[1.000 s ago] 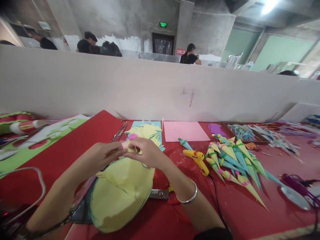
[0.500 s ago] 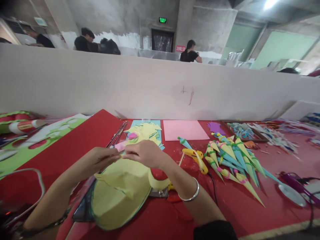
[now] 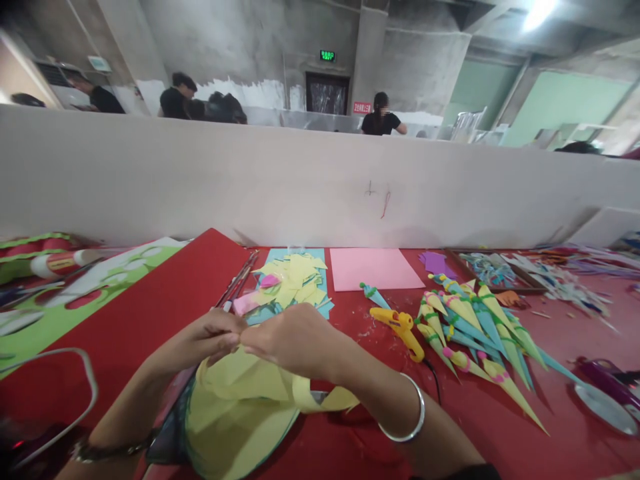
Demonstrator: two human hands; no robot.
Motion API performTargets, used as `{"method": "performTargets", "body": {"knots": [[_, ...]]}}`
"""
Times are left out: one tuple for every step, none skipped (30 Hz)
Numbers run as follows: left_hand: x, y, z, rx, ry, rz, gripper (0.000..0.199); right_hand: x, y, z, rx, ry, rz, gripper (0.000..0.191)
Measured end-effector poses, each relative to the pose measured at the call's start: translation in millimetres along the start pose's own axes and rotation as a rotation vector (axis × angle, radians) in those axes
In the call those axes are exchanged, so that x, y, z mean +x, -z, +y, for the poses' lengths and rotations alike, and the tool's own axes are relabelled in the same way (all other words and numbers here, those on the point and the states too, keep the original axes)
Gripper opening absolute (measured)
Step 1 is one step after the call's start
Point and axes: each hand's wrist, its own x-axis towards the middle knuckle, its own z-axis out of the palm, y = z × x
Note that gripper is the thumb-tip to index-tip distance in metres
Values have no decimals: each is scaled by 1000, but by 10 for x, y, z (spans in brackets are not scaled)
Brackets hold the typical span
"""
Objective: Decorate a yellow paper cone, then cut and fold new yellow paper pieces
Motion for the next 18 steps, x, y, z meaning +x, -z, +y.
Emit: {"method": "performTargets", "body": {"knots": [[-12,14,-18,-5,-9,44,49,-34,25,0,36,14,11,29],[-23,28,-38,-9,-22,103,50,-71,57,1,77,25,28,30],[-33,39,-58,-12,-36,173,50,-107,93,6,116,24,52,31],[-39,45,-75,-15,-52,247,49,-140,129,14,147,4,88,32],[-40,44,-87,-18,-69,320,48,-167,165,27,173,-31,131,32],[-38,34,-91,-18,-84,389,47,-186,197,44,206,-73,182,31],[-35,15,-85,-17,-99,455,45,-198,226,65,242,-111,236,29],[-35,-10,-70,-13,-112,520,43,-204,253,89,281,-141,289,26],[-42,-40,-46,-5,-124,582,40,-206,279,115,315,-161,342,23],[-60,-73,-12,7,-138,633,39,-208,307,139,339,-170,392,19],[-91,-109,27,23,-154,669,37,-211,337,162,350,-173,437,15],[-137,-147,71,37,-168,687,36,-218,372,180,350,-173,473,12],[-197,-188,116,62,-189,678,36,-230,410,195,342,-168,501,9],[-267,-230,158,97,-217,652,35,-245,449,206,332,-157,521,7],[-346,-276,195,149,-250,605,34,-263,489,214,323,-144,531,10],[-430,-324,223,245,-301,536,31,-283,525,218,318,-129,536,14],[-516,-374,240,347,-351,466,27,-303,558,220,317,-114,541,18],[-602,-423,245,447,-359,381,22,-321,584,219,319,-106,549,21]]}}
